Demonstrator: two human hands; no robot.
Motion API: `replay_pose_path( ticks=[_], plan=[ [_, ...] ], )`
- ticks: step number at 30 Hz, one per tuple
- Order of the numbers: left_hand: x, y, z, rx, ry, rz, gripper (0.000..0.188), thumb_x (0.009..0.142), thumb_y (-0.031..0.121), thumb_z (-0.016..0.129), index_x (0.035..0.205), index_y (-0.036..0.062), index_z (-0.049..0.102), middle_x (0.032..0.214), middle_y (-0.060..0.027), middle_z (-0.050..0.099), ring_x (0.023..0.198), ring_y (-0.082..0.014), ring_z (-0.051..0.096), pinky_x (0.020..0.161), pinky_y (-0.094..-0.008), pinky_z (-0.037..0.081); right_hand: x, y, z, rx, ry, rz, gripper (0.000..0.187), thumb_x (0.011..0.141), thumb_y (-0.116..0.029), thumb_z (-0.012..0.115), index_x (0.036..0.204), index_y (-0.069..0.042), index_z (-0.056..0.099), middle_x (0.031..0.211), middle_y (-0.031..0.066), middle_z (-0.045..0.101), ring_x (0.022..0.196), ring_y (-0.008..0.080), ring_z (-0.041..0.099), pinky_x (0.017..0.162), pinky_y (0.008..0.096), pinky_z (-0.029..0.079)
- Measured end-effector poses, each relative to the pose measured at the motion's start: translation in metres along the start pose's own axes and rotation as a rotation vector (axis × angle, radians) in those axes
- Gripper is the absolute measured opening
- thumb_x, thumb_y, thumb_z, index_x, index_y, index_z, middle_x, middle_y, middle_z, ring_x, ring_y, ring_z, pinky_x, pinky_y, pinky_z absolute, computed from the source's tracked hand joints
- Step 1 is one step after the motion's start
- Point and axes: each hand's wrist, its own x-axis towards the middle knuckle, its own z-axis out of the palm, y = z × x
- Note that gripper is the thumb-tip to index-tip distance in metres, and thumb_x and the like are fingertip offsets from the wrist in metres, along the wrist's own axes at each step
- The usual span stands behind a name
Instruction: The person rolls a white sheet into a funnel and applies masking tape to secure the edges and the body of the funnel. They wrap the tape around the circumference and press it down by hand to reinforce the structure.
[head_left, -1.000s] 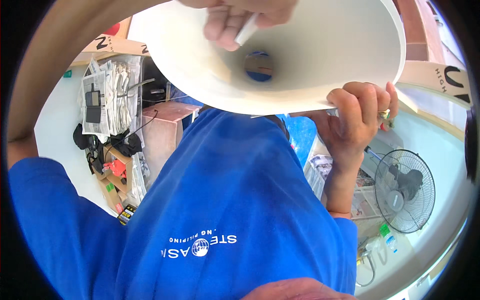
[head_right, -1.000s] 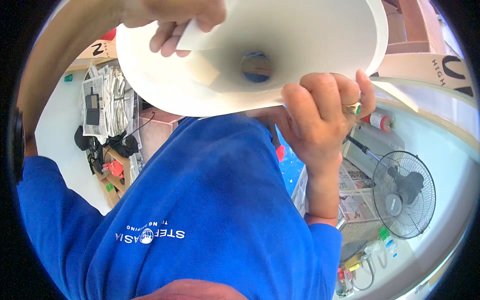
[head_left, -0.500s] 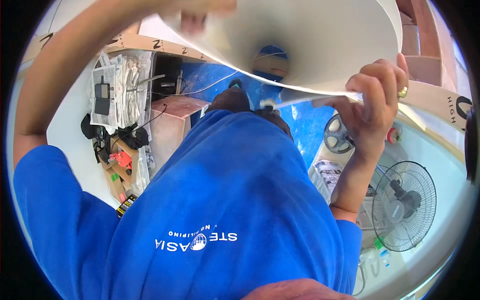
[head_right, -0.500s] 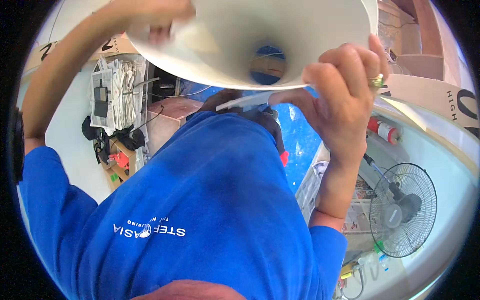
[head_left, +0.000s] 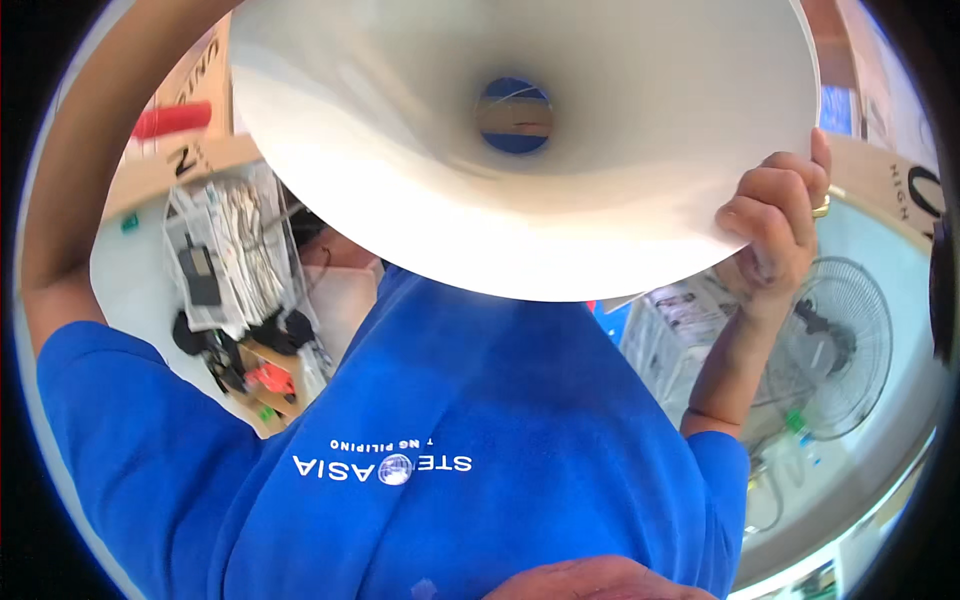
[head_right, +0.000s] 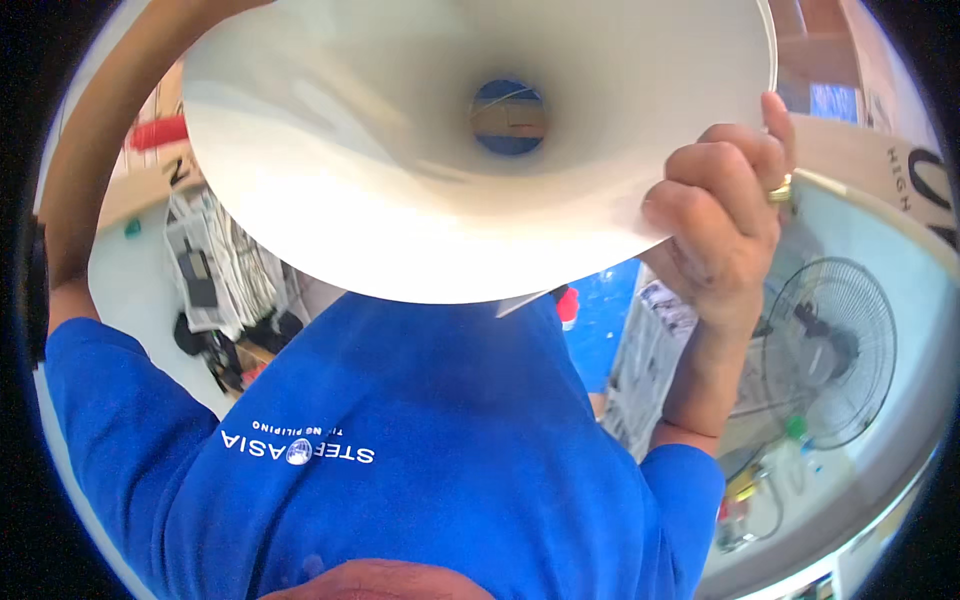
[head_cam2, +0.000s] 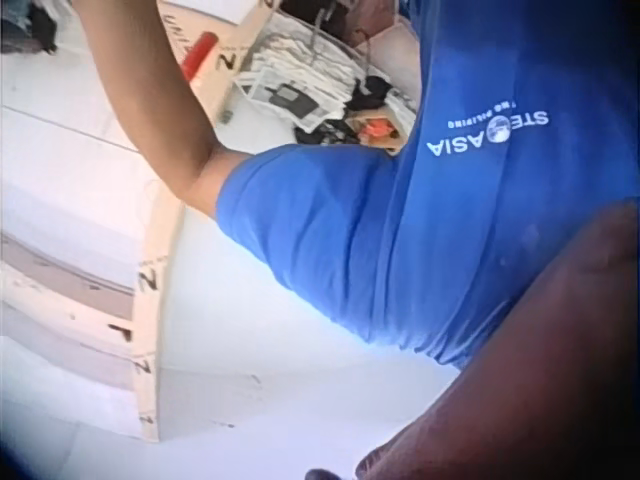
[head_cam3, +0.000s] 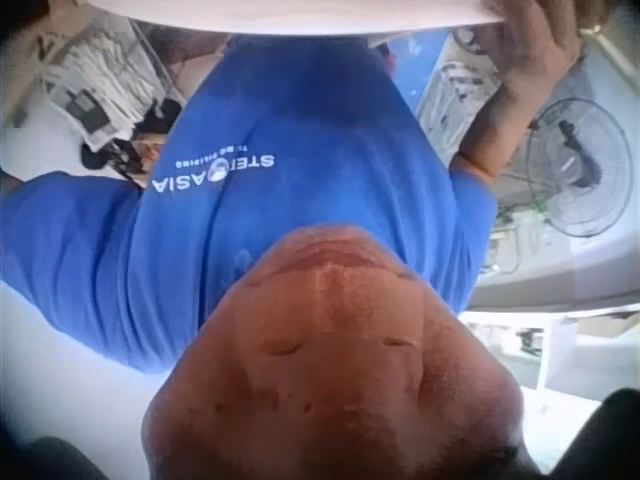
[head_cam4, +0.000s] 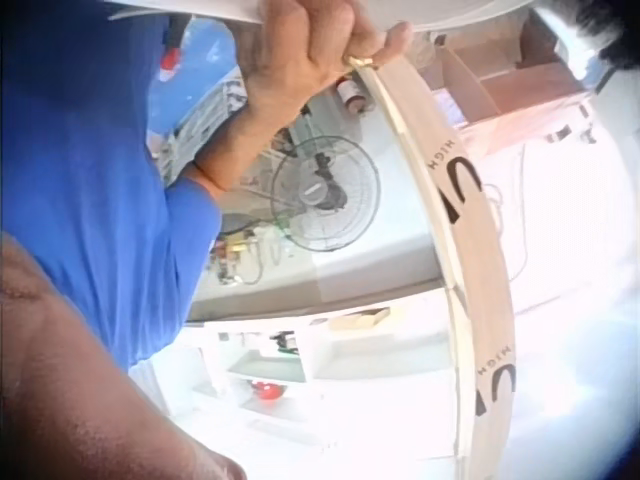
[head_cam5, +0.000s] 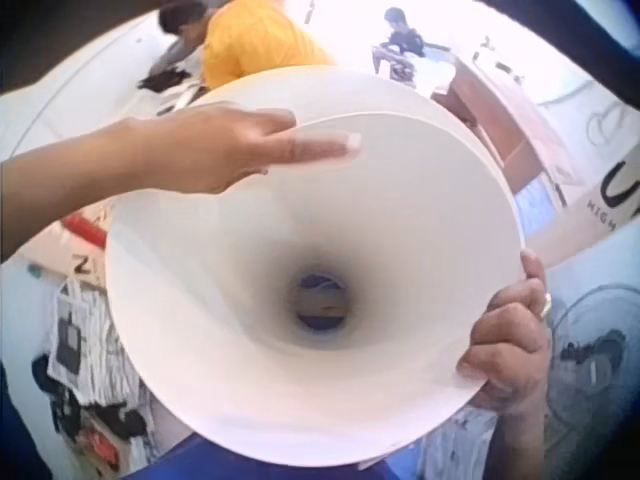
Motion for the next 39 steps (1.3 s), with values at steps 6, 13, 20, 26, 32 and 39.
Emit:
replay_pose_path(
  ticks=[6, 13, 20, 26, 32, 39],
  plan=[
    [0.006, -0.019, -0.03, 0.221, -0.215, 0.269, 0.051, 0.098, 0.008, 0.062, 0.147, 0.0096, 0.051, 0.119, -0.0157, 0.059, 0.117, -0.0288, 0.061, 0.101, -0.0373, 0.053, 0.005, -0.014, -0.011, -0.106, -0.109, 0.131, 0.03, 0.06, -0.015, 0.079, 0.08, -0.01, 0.057, 0.086, 0.0047, 0.058, 0.092, 0.0274, 0.061, 0.117, 0.0556, 0.035],
    [0.035, -0.048, -0.035, 0.385, 0.012, 0.331, 0.019, 0.094, 0.015, 0.064, 0.11, 0.0098, 0.072, 0.127, -0.0099, 0.062, 0.137, -0.0313, 0.049, 0.121, -0.0471, 0.036, 0.011, -0.032, -0.001, -0.218, -0.081, 0.31, 0.027, 0.065, -0.011, 0.075, 0.081, -0.008, 0.053, 0.09, 0.0051, 0.057, 0.098, 0.0253, 0.059, 0.123, 0.0552, 0.028],
    [0.081, -0.021, -0.025, 0.162, 0.051, 1.046, 0.012, 0.086, 0.019, 0.069, 0.079, 0.0116, 0.075, 0.109, -0.0096, 0.072, 0.115, -0.0268, 0.064, 0.122, -0.0506, 0.032, 0.004, -0.034, -0.011, -0.239, -0.09, 0.409, 0.039, 0.063, -0.018, 0.079, 0.088, -0.007, 0.05, 0.098, 0.0086, 0.055, 0.106, 0.0319, 0.057, 0.111, 0.0495, 0.038],
    [0.087, 0.0, -0.026, -0.304, 0.229, 0.871, 0.017, 0.083, 0.022, 0.072, 0.076, 0.0078, 0.066, 0.076, -0.0109, 0.068, 0.072, -0.0334, 0.065, 0.075, -0.0473, 0.045, 0.009, -0.026, -0.001, -0.198, -0.042, 0.322, 0.039, 0.062, -0.018, 0.079, 0.089, -0.006, 0.053, 0.1, 0.009, 0.056, 0.115, 0.0356, 0.056, 0.099, 0.0454, 0.043],
    [-0.005, 0.024, -0.035, -0.202, 0.24, 0.62, 0.029, 0.071, 0.028, 0.073, 0.067, 0.0086, 0.052, 0.068, -0.0054, 0.044, 0.066, -0.0232, 0.052, 0.067, -0.0413, 0.042, 0.006, -0.003, -0.024, -0.272, -0.234, 0.211, 0.045, 0.065, -0.026, 0.082, 0.097, -0.006, 0.057, 0.11, 0.0102, 0.059, 0.123, 0.0338, 0.056, 0.102, 0.0433, 0.043],
    [-0.06, 0.029, -0.021, -0.357, 0.083, 0.325, 0.033, 0.065, 0.023, 0.079, 0.067, 0.0083, 0.05, 0.069, -0.0048, 0.049, 0.066, -0.0234, 0.05, 0.066, -0.0393, 0.036, 0.051, 0.022, -0.023, 0.088, -0.391, 0.025, 0.027, 0.078, -0.023, 0.085, 0.087, -0.008, 0.065, 0.118, 0.0168, 0.064, 0.131, 0.0405, 0.055, 0.122, 0.0619, 0.025]
  ],
)
